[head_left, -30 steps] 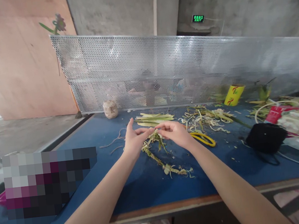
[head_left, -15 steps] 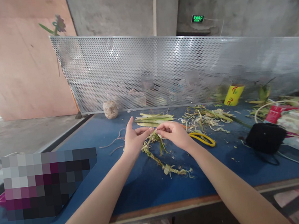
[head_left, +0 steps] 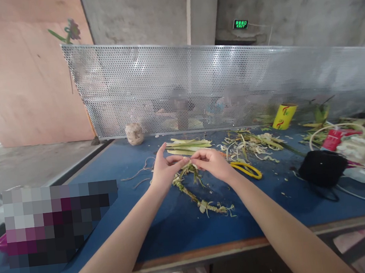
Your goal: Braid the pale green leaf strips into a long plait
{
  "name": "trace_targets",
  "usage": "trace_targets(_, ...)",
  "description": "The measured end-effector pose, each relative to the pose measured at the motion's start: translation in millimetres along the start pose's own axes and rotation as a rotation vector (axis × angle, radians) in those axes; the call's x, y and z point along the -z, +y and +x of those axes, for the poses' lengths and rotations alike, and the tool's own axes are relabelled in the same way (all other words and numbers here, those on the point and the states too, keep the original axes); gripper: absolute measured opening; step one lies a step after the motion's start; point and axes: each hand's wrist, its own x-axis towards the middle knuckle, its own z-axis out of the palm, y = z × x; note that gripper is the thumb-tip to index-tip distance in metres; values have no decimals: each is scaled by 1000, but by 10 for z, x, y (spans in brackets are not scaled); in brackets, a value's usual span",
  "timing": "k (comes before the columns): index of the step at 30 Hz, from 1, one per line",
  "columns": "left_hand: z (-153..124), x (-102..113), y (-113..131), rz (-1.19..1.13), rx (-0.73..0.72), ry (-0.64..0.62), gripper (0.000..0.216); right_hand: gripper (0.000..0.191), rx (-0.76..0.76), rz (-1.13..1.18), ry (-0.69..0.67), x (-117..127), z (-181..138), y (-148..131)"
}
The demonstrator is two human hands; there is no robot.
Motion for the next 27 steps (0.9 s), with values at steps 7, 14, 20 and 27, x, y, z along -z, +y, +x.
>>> trace_targets(7, -9, -11, -12, -51, 28, 43, 92, 22, -39, 49, -4, -23, 19, 25)
trace_targets(14, -9, -10, -41, -87, 67, 43, 84, 24, -53, 42, 44, -59, 2, 33)
trace_targets(20, -37, -26, -39, -126, 93, 36, 86, 26, -85, -3, -5, -81, -19, 12)
trace_targets(27, -44, -20, 6, -122, 122, -6, 93, 24, -103, 95, -36, -18, -9, 47)
